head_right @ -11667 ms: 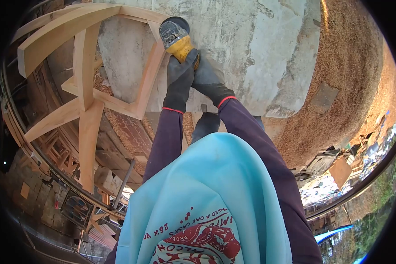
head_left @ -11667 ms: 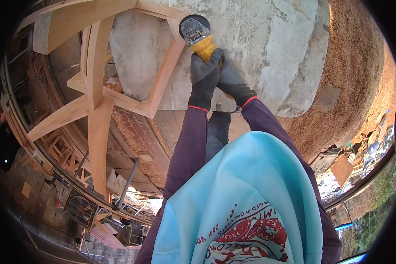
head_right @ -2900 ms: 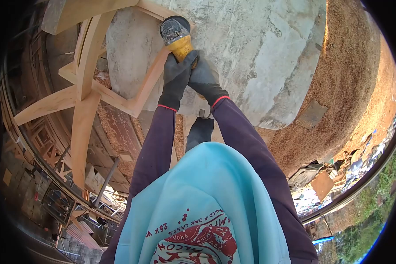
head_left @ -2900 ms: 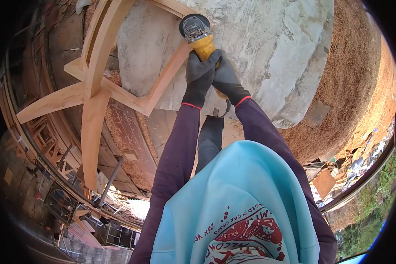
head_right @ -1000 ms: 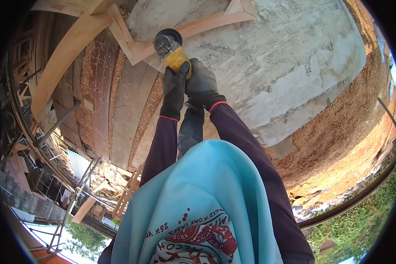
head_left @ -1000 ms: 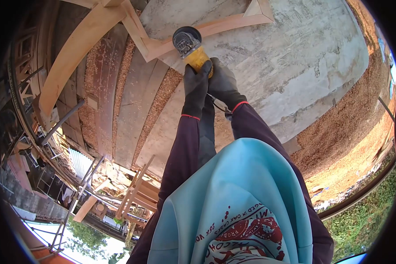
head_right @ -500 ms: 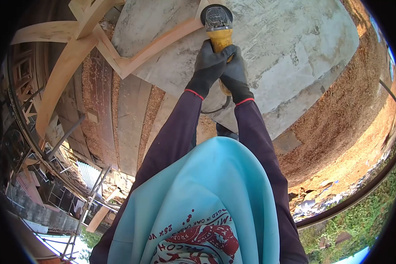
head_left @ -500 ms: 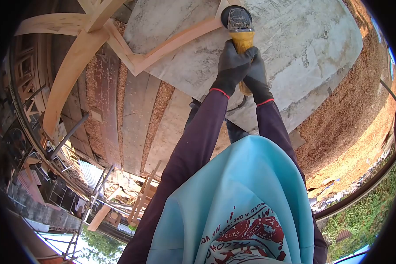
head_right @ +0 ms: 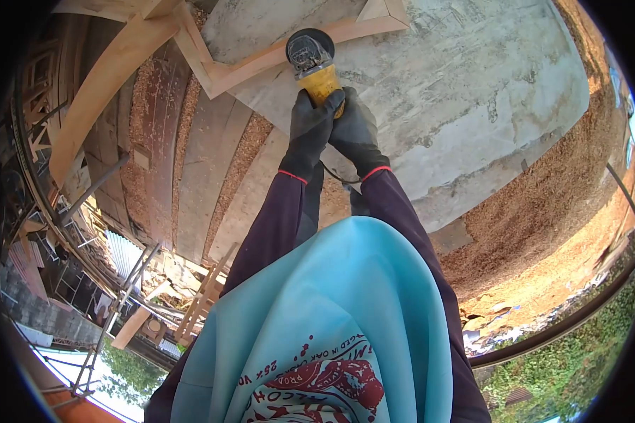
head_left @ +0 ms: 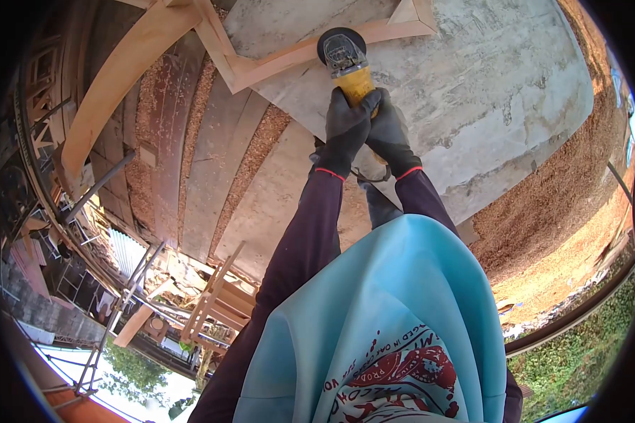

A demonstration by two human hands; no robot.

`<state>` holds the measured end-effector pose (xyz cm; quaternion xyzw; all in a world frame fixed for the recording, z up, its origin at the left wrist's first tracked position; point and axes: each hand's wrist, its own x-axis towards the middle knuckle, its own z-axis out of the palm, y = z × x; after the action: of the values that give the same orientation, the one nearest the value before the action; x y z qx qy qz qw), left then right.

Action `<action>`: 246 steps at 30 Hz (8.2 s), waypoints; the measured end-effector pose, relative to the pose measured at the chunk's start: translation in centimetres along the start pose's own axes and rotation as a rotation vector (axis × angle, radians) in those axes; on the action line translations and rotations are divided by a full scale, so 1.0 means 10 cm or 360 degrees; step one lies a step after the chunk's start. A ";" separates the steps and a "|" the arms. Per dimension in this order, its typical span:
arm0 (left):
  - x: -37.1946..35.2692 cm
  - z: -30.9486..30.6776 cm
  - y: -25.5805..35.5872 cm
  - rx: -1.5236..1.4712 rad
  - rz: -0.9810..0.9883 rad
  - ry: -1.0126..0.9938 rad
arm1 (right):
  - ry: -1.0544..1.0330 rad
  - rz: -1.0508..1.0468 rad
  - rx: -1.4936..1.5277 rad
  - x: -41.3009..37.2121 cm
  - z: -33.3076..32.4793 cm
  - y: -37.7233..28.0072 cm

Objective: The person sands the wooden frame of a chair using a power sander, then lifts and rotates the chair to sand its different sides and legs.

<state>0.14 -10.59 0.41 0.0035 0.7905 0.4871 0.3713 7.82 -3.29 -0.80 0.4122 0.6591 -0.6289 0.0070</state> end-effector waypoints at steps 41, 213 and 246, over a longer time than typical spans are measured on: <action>1.50 0.27 1.34 0.0542 0.0470 -0.0808 | 0.0996 0.0142 0.0430 1.28 0.00 -0.63; -2.16 -0.95 -0.05 -0.0030 0.0123 -0.1129 | 0.0688 0.0558 0.1333 -2.34 -0.72 -0.92; -1.26 1.38 0.72 0.0217 -0.0496 -0.1547 | 0.0297 0.0194 0.2407 -1.24 -1.94 0.62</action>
<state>14.83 -0.88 9.90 0.1359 0.5476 0.3155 0.7630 29.32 5.51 4.67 0.3917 0.0230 -0.8701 -0.2982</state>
